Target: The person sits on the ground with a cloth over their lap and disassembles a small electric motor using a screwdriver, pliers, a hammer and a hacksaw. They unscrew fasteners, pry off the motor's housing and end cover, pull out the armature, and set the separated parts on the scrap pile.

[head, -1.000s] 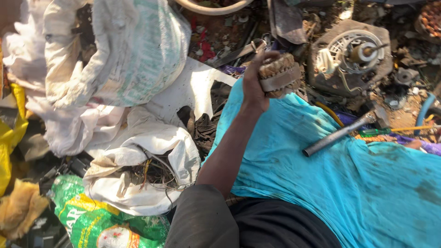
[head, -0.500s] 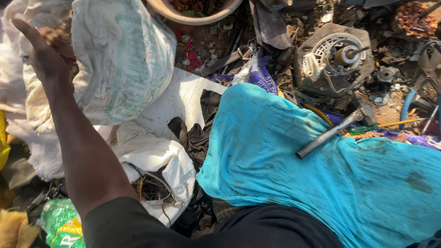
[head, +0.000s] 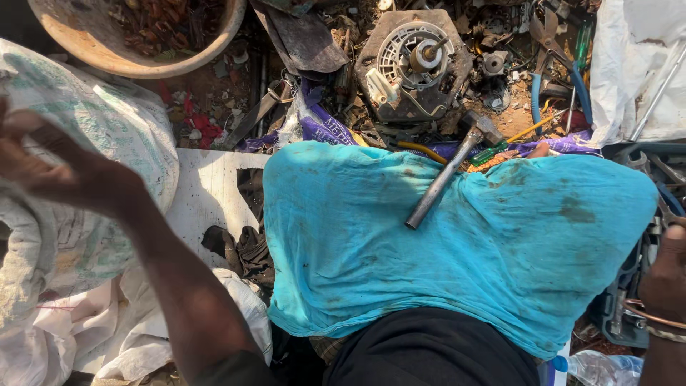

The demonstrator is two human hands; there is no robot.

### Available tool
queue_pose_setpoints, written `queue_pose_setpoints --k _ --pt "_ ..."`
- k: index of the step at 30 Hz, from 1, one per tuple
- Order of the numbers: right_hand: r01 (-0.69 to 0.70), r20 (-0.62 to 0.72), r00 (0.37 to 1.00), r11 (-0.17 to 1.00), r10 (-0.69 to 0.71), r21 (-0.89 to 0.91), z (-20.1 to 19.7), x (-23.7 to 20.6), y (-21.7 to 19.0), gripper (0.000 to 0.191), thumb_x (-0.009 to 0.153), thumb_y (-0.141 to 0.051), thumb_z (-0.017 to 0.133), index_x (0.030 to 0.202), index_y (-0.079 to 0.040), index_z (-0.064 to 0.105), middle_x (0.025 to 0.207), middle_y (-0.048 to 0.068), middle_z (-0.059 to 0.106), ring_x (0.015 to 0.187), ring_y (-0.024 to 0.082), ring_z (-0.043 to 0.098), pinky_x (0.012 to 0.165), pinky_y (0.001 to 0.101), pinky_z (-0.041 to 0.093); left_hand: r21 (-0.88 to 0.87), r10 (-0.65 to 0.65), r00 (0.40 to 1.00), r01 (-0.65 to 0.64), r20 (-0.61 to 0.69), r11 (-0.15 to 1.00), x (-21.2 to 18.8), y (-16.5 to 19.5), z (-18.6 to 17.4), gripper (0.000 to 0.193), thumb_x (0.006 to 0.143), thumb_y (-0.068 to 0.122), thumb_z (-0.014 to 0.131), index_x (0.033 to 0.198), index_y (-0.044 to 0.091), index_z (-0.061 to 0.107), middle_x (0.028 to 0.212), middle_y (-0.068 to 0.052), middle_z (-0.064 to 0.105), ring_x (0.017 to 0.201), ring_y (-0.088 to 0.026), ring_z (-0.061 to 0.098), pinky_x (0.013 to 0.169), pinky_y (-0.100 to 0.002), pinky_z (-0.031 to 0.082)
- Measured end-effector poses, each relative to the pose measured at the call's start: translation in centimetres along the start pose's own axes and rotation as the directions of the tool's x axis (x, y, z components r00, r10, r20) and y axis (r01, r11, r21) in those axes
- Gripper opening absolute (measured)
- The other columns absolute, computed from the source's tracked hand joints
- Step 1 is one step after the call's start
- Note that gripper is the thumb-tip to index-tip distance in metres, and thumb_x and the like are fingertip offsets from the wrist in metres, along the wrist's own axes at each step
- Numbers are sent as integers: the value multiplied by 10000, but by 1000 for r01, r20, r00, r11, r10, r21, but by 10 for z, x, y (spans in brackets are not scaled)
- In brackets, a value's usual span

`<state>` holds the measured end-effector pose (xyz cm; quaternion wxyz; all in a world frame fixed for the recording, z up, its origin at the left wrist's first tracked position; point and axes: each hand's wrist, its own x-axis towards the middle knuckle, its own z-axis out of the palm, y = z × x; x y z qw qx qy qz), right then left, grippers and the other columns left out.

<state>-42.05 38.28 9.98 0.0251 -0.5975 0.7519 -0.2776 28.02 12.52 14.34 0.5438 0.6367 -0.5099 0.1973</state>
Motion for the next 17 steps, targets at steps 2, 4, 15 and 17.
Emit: queue_pose_setpoints --k 2,4,15,17 --pt "80 -63 995 996 -77 49 7 6 -20 94 1124 9 685 1218 9 682 1248 162 682 1089 229 675 978 301 591 -247 -29 952 108 305 963 -43 61 60 366 1150 387 610 1316 66 667 1426 -131 678 1394 -298 586 1177 -495 490" --pt "117 -79 991 989 -109 96 20 9 -44 91 1125 7 683 1216 10 684 1252 167 682 1090 232 676 980 302 593 -208 87 768 62 635 976 -85 117 110 565 1070 528 700 1408 82 622 1548 -180 556 1503 -364 434 1254 -578 394" --pt "99 270 957 994 -109 49 113 60 -94 135 912 -109 775 1028 -49 743 1062 109 733 1042 323 699 918 452 552 -418 327 454 114 829 901 -211 185 197 876 854 376 928 1549 103 469 1533 -192 499 1477 -421 422 1267 -564 343" --pt "168 516 851 981 -95 -97 149 97 -76 196 893 -110 727 1082 -62 748 1175 101 719 1078 316 654 952 444 508 -445 342 449 146 826 884 -209 181 205 872 803 345 944 1511 119 488 1503 -192 517 1450 -432 437 1231 -577 347"
